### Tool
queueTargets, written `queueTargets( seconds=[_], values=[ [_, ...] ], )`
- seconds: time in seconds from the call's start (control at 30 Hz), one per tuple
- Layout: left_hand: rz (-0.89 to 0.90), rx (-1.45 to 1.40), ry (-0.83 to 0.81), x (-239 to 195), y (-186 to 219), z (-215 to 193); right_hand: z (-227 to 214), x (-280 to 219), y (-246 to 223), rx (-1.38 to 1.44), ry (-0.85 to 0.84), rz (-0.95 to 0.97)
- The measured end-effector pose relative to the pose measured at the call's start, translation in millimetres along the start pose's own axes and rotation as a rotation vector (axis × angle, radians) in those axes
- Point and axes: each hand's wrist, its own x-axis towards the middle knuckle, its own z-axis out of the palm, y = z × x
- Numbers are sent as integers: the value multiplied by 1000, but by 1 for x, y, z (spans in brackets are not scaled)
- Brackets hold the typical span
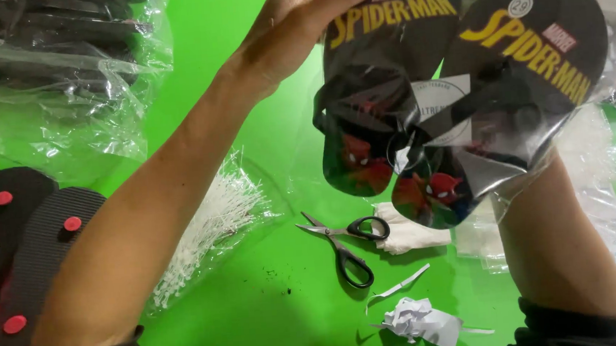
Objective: Trimming excess plastic material from sandal straps and soles using scissors and packaging them into bags.
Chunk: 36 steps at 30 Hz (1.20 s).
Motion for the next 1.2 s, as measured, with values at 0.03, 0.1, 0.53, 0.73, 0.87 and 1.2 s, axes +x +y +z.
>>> queueTargets(
  seconds=[0.03,0.1,0.53,0.73,0.87,1.2],
  values=[
    [-190,-35,33,0,6,6,1,-6,3,72,-12,-2],
    [-223,-91,67,-2,15,21,3,-17,9,215,-34,-10],
    [-58,446,604,-10,-3,7,-8,36,-75,549,544,1141],
    [-94,331,659,-15,-17,5,15,33,-52,451,386,945],
    [-243,295,703,-17,-15,1,33,30,-37,464,422,1074],
    [-213,495,832,-16,-49,-28,59,49,-36,928,588,1258]
  ],
)
